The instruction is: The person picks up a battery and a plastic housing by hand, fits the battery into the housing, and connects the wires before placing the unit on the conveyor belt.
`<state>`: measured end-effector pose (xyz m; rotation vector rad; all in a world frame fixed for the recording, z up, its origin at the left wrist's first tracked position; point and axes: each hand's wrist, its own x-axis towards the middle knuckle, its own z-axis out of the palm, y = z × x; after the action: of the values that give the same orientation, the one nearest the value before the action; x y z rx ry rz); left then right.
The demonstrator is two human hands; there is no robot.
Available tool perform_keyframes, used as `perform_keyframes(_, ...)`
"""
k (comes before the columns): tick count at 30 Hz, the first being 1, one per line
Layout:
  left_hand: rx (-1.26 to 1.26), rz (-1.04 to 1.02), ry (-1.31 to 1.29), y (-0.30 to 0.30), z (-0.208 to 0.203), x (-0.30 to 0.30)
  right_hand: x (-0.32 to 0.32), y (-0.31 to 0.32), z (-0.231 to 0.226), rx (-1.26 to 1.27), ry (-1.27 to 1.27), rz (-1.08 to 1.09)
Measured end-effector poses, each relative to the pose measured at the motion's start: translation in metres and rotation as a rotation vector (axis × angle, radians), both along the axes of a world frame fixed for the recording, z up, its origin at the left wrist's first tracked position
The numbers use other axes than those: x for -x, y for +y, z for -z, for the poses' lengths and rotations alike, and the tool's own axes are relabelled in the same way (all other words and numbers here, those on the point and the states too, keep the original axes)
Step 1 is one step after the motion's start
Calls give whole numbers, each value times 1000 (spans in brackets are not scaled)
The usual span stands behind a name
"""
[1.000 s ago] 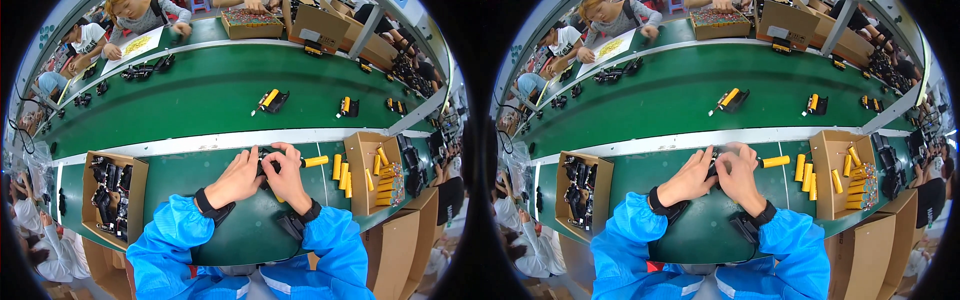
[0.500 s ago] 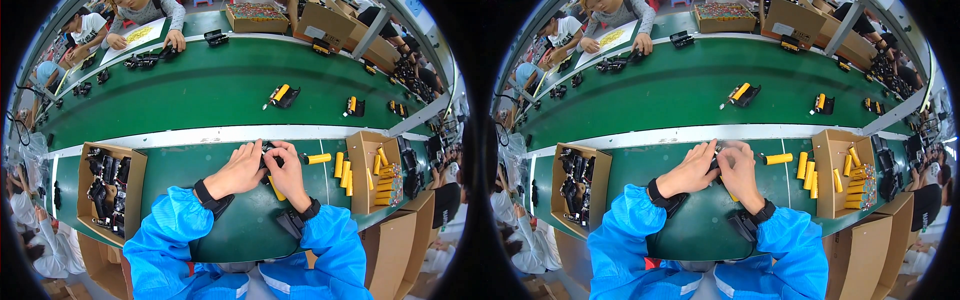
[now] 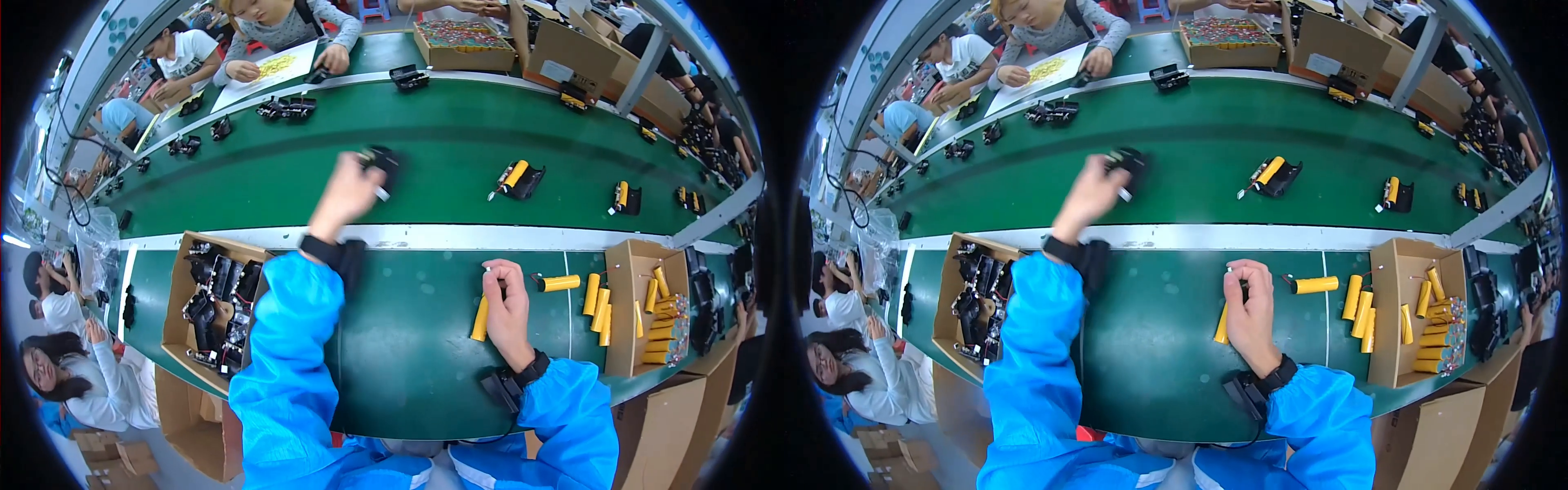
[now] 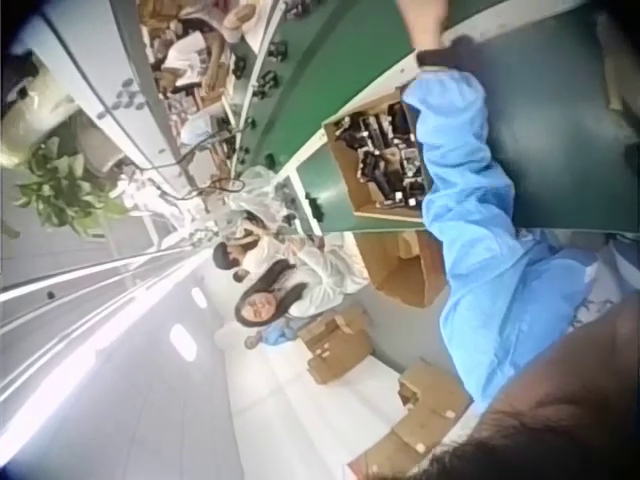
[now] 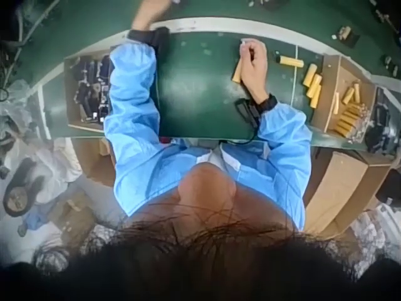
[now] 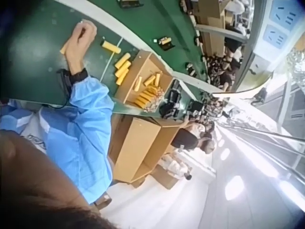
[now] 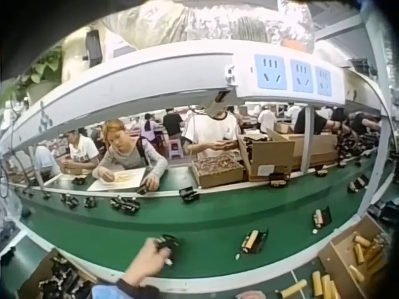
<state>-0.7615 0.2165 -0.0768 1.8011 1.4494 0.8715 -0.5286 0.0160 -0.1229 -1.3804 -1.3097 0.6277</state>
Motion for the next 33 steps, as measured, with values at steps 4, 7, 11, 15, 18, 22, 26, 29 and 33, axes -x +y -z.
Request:
perform_keyframes(4, -296, -556, 469, 133, 47, 164, 27, 5, -7, -28, -72, -29)
perform_keyframes(7, 158, -1164, 342, 165, 62, 191, 18, 5, -8, 2, -94, 26)
perform_keyframes(11, 219, -1290, 300, 179, 70, 238, 17, 7, -6, -7, -78, 41)
perform_keyframes(15, 190, -1181, 345, 182, 76, 258, 22, 8, -10, -35, -174, 55)
perform_keyframes(18, 215, -1101, 505, 191, 70, 300, 27, 8, -13, -45, -147, 45)
perform_keyframes(22, 82, -1298, 647, 167, 74, 227, 21, 12, -7, -5, -212, 76)
perform_keyframes(26, -600, -852, 582, 188, 34, 169, 27, 11, -21, 38, -247, 29)
perform_keyframes(29, -538, -294, 487, 208, 41, 114, 31, 13, -18, 30, -230, 17)
perform_keyframes(33, -221, -399, 679, 210, 47, 10, 27, 12, -14, 9, -223, 52)
